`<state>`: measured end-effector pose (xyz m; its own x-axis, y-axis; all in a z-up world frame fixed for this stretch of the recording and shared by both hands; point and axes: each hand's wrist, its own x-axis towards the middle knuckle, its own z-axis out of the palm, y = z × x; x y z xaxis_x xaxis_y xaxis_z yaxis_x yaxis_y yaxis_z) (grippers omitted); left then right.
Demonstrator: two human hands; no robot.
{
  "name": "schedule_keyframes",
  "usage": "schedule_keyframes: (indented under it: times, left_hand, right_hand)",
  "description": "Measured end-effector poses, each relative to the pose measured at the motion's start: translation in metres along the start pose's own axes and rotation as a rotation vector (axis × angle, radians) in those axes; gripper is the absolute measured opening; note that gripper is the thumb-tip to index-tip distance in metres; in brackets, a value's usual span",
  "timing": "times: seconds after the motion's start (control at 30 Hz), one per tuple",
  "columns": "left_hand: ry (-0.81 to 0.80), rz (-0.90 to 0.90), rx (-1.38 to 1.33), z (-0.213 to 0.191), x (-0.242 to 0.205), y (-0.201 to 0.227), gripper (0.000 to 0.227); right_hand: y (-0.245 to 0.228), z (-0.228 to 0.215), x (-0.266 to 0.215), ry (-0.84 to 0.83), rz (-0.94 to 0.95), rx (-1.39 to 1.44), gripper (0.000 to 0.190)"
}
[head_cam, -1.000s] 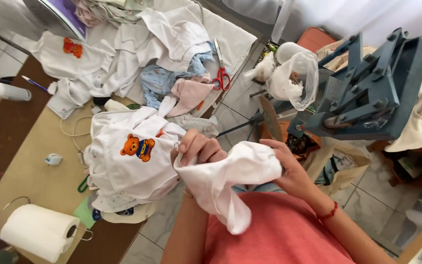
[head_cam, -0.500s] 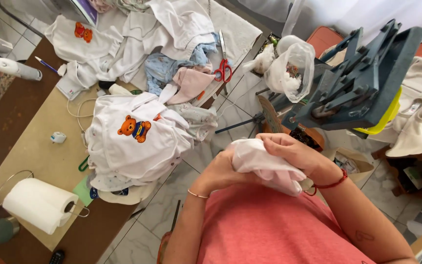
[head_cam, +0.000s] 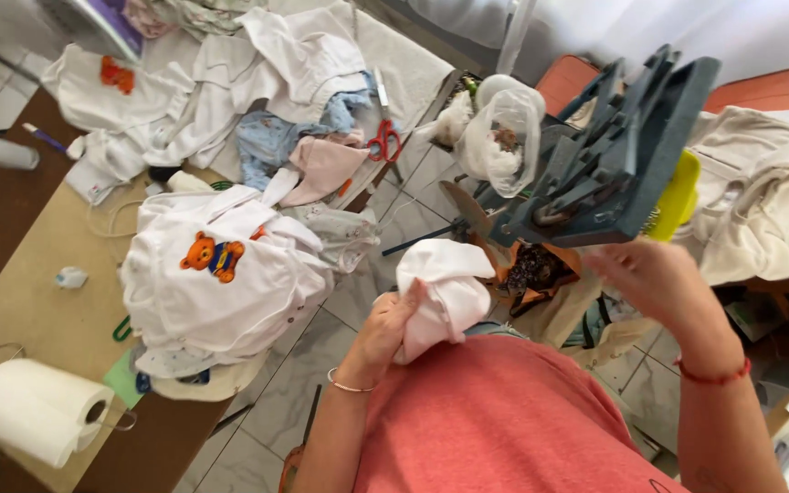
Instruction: Attaching metal snaps to baby onesies using a manual hand press machine and adjusting them with a hand tool
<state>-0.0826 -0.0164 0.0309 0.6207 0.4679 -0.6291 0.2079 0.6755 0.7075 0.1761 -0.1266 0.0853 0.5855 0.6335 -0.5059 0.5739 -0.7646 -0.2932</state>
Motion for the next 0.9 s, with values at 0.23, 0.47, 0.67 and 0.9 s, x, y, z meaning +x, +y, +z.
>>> schedule_keyframes:
  times: [0.23,0.47,0.67,0.9]
  left_hand:
    - [0.172,0.002,0.348,0.001,0.016,-0.001,0.047]
    - [0.259,0.088,0.224,0.007,0.011,-0.006,0.048]
    - [0.27,0.125,0.005,0.01,0.009,-0.005,0.049]
    - [0.331,-0.02,0.126,0.002,0.026,-0.032,0.067]
  right_hand:
    - [0.027,0.021,0.054,0.37,-0.148,0.041,0.024]
    - [0.013,0.04,0.086,0.271,-0.121,0.288,0.02]
    - [0.019,0.055,0.11,0.162,-0.144,0.484,0.025]
    - [0.028,0.085,0.076,0.105,-0.161,0.705,0.037]
